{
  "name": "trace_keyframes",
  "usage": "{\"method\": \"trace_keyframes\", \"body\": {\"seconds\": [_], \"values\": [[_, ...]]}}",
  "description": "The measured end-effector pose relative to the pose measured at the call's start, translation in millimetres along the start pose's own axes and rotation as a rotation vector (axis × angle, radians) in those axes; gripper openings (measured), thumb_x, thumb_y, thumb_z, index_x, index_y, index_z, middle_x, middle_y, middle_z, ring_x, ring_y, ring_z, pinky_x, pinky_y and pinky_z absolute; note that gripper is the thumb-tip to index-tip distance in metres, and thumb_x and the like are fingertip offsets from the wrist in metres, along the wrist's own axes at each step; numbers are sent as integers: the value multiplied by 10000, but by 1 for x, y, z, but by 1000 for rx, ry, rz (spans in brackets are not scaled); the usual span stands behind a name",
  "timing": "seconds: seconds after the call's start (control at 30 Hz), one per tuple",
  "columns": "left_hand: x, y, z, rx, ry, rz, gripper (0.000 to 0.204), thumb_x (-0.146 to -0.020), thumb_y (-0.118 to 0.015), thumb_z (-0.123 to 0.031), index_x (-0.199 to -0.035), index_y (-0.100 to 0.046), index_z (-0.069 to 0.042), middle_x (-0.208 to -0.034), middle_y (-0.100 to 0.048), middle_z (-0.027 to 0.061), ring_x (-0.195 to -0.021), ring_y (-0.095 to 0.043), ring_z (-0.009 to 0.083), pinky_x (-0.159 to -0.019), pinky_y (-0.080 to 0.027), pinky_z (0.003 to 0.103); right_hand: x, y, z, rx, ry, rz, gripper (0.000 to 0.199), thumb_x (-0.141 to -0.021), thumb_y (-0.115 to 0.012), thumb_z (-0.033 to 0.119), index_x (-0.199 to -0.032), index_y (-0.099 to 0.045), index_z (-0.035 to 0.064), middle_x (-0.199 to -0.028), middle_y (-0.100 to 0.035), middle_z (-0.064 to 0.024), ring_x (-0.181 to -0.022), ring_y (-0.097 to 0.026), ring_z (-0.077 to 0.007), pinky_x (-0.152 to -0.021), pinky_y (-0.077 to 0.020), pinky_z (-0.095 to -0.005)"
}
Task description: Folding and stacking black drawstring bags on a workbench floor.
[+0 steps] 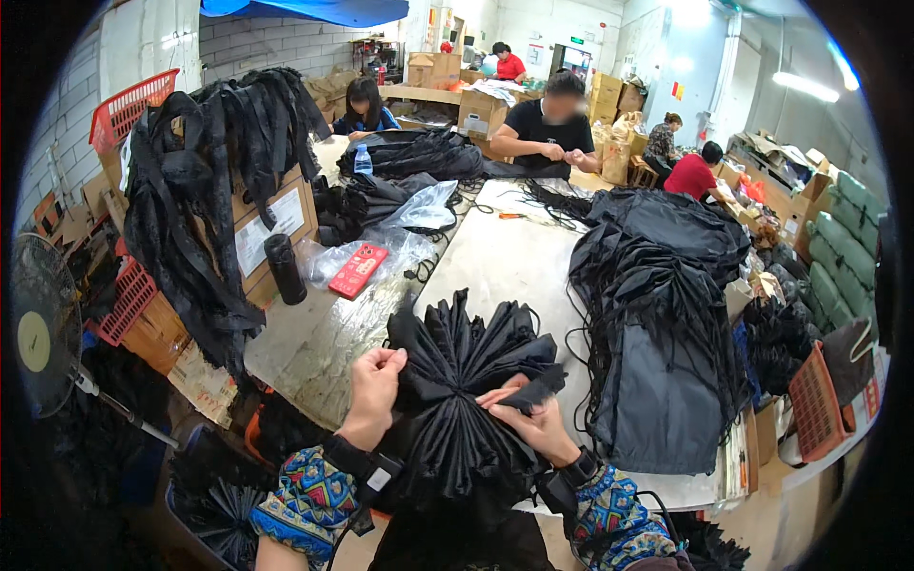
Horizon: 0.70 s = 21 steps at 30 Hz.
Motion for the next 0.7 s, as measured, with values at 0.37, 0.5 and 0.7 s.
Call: {"method": "trace_keyframes", "body": {"seconds": [0.37, 0.5, 0.7], "values": [[38, 18, 31, -276, 306, 363, 469, -992, -464, -412, -1049, -634, 21, -958, -638, 54, -849, -573, 130, -794, -439, 282, 81, 51, -153, 120, -458, -348, 159, -902, -591, 106, -947, -636, -39, -837, -629, 0, -748, -545, -81, -664, -453, -244], [37, 14, 25, -199, 312, 407, 531, -978, -485, -417, -1258, -537, 31, -1136, -632, 104, -1021, -582, 168, -903, -445, 288, 26, 10, -76, 36, -451, -141, 347, -881, -535, 25, -1222, -538, -39, -1151, -628, -81, -1038, -544, -117, -889, -449, -267], [10, 15, 36, 266, 501, 460, 452, -968, -498, -337, -1272, -509, -3, -1133, -628, 112, -956, -631, 215, -817, -524, 313, -42, 27, 34, -177, -105, -76, 407, -995, -502, 312, -1230, -605, -4, -1242, -586, -141, -1254, -444, -175, -1023, -338, -293]]}}
Point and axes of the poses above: each hand's wrist, its own x-axis away from the middle knuckle, its own y-axis out of the back of the hand, z = x × y, the point moved 5 cm from there along -x, towards the middle knuckle
